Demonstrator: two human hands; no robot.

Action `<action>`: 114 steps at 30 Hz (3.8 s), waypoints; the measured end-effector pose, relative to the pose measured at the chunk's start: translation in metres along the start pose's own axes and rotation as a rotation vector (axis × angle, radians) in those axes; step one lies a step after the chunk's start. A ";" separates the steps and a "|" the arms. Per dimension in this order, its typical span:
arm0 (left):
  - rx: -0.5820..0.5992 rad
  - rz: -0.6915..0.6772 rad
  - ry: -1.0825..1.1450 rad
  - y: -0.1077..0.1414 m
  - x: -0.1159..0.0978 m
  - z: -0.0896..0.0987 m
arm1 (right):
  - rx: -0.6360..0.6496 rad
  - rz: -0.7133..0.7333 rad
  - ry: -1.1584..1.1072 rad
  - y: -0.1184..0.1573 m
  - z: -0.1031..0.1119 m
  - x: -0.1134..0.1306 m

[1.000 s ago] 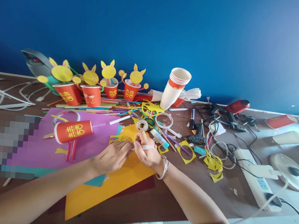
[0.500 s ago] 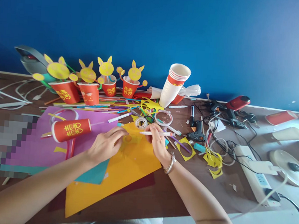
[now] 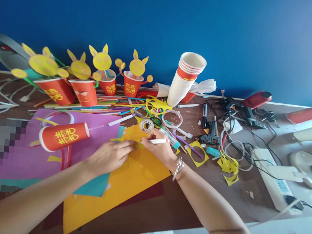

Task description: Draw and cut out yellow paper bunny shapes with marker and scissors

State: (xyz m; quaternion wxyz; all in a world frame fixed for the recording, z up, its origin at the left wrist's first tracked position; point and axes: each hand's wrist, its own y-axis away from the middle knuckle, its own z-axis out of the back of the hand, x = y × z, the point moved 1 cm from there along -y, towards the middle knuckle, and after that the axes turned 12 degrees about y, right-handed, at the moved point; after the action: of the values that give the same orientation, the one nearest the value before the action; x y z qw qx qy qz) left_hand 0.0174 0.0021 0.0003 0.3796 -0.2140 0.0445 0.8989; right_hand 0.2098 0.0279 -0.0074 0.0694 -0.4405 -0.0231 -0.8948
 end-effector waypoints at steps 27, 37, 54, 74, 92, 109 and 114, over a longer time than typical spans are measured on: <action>0.028 0.026 0.086 -0.001 0.003 0.002 | 0.054 0.067 0.046 0.000 -0.004 -0.006; 0.031 0.031 0.099 -0.001 0.003 0.002 | 0.066 0.055 0.042 0.000 -0.004 -0.005; 0.093 0.064 0.059 -0.002 0.002 0.003 | 0.082 0.033 0.021 -0.001 -0.005 -0.006; 0.086 0.063 0.049 -0.001 0.003 0.003 | 0.068 0.068 0.068 -0.001 -0.004 -0.005; 0.085 0.059 0.067 -0.002 0.002 0.003 | 0.047 0.093 0.107 -0.001 -0.005 -0.005; 0.074 0.061 0.077 -0.002 0.002 0.003 | 0.050 0.072 0.107 0.000 -0.003 -0.001; 0.077 0.054 0.064 -0.002 0.002 0.003 | 0.037 0.068 0.100 0.000 -0.004 -0.003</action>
State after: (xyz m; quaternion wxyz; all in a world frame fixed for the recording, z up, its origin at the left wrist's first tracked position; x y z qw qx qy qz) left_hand 0.0162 0.0056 0.0025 0.3613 -0.2267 0.0969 0.8992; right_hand 0.2080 0.0278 -0.0119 0.1089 -0.3944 -0.0211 -0.9122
